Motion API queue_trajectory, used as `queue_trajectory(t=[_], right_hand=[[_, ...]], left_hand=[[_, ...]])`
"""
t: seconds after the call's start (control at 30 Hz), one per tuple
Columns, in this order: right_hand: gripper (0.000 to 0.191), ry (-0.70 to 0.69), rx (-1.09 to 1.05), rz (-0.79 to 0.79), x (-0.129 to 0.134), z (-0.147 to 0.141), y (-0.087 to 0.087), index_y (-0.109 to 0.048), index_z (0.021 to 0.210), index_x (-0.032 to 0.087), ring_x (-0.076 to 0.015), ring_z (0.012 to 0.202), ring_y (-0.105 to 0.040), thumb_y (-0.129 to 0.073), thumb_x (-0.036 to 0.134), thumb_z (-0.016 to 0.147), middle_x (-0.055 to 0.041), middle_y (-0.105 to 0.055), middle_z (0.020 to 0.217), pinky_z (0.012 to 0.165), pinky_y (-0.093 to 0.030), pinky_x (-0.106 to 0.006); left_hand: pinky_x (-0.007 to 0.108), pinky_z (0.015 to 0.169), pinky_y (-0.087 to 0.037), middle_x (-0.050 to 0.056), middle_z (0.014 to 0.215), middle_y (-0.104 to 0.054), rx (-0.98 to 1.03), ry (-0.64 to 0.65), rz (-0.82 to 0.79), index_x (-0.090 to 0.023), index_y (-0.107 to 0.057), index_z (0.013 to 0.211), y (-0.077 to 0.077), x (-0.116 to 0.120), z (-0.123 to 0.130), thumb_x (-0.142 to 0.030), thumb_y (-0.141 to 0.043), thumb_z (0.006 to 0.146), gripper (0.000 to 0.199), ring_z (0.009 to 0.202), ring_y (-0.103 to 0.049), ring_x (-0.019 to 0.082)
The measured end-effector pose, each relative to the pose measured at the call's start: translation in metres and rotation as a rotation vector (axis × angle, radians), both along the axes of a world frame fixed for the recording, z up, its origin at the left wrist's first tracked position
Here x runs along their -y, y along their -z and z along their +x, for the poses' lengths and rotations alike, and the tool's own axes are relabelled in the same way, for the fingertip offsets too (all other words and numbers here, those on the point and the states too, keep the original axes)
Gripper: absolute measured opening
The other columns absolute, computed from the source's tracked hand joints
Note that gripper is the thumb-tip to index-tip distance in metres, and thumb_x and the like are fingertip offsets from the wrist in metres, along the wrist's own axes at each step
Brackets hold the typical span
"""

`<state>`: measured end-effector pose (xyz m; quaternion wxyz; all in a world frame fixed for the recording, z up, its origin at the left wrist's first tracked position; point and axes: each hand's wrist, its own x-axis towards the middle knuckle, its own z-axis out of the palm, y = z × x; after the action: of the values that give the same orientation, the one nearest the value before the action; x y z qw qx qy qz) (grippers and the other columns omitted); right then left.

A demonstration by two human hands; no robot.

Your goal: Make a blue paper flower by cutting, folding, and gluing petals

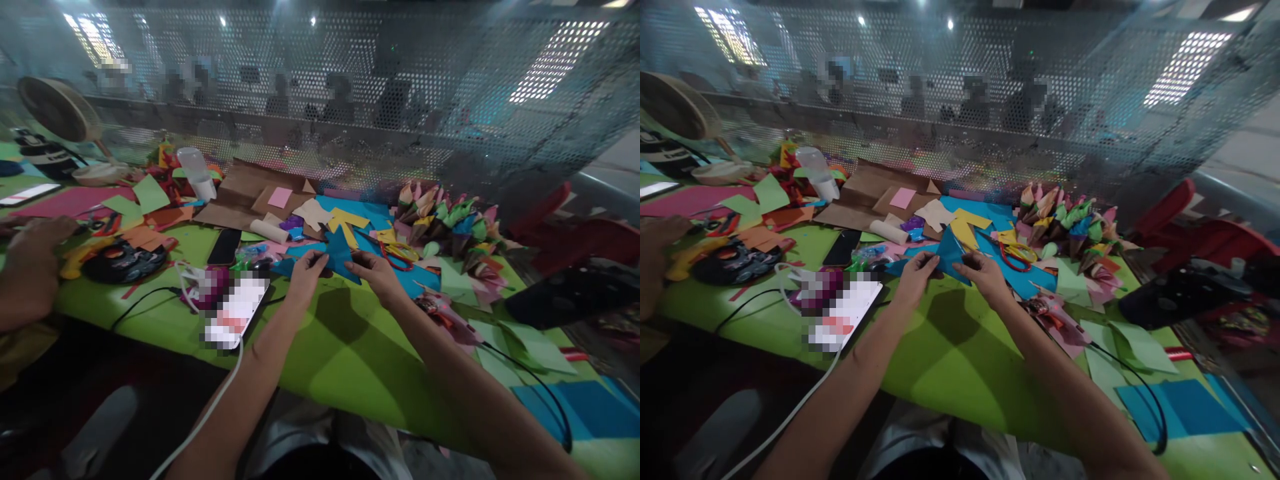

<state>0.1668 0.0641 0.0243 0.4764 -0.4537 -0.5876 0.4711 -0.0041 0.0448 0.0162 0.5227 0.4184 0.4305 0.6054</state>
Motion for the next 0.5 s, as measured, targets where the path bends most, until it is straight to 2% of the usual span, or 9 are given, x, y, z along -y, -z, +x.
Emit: queue_trajectory(t=[0.07,0.13,0.3,0.4,0.5], right_hand=[[0.040,-0.009,-0.074,-0.024,0.001,-0.001,0.000,-0.073,0.079,0.021,-0.0210,0.074,-0.065,-0.087,0.051,0.058,-0.0021,-0.073,0.078,0.075,-0.053,-0.036],[0.039,-0.004,-0.107,-0.041,0.001,-0.001,0.001,-0.073,0.075,0.021,-0.0211,0.069,-0.065,-0.088,0.051,0.056,-0.0020,-0.073,0.073,0.072,-0.053,-0.036],[0.039,0.026,-0.057,-0.015,-0.004,-0.002,0.004,-0.070,0.068,0.022,-0.0200,0.065,-0.061,-0.087,0.053,0.054,-0.0005,-0.068,0.066,0.066,-0.051,-0.035],[0.038,0.081,0.022,0.097,0.004,0.003,-0.012,-0.071,0.073,0.021,-0.0209,0.069,-0.062,-0.084,0.055,0.060,-0.0012,-0.068,0.068,0.068,-0.050,-0.035],[0.030,0.174,0.044,0.299,0.021,0.020,-0.040,-0.076,0.092,0.023,-0.0241,0.086,-0.066,-0.076,0.050,0.078,-0.0054,-0.073,0.089,0.077,-0.052,-0.038]], left_hand=[[0.025,0.060,-0.049,-0.004,0.065,-0.056,-0.080,0.059,0.021,-0.019,-0.060,0.074,-0.001,0.002,0.001,-0.049,-0.079,0.070,0.035,0.058,-0.056,0.011],[0.025,0.059,-0.047,-0.004,0.065,-0.056,-0.143,0.100,0.027,-0.019,-0.061,0.073,-0.002,0.003,0.001,-0.050,-0.076,0.073,0.034,0.057,-0.056,0.011],[0.024,0.056,-0.041,-0.002,0.063,-0.057,-0.252,0.123,0.043,-0.019,-0.065,0.074,0.004,0.000,-0.001,-0.047,-0.077,0.072,0.031,0.058,-0.051,0.011],[0.024,0.055,-0.038,-0.003,0.060,-0.054,-0.237,0.107,0.025,-0.019,-0.062,0.070,0.006,-0.003,-0.002,-0.046,-0.077,0.069,0.032,0.057,-0.049,0.011],[0.025,0.056,-0.037,-0.004,0.059,-0.051,-0.152,0.051,0.010,-0.019,-0.059,0.068,0.006,-0.004,-0.002,-0.046,-0.078,0.069,0.033,0.056,-0.047,0.010]])
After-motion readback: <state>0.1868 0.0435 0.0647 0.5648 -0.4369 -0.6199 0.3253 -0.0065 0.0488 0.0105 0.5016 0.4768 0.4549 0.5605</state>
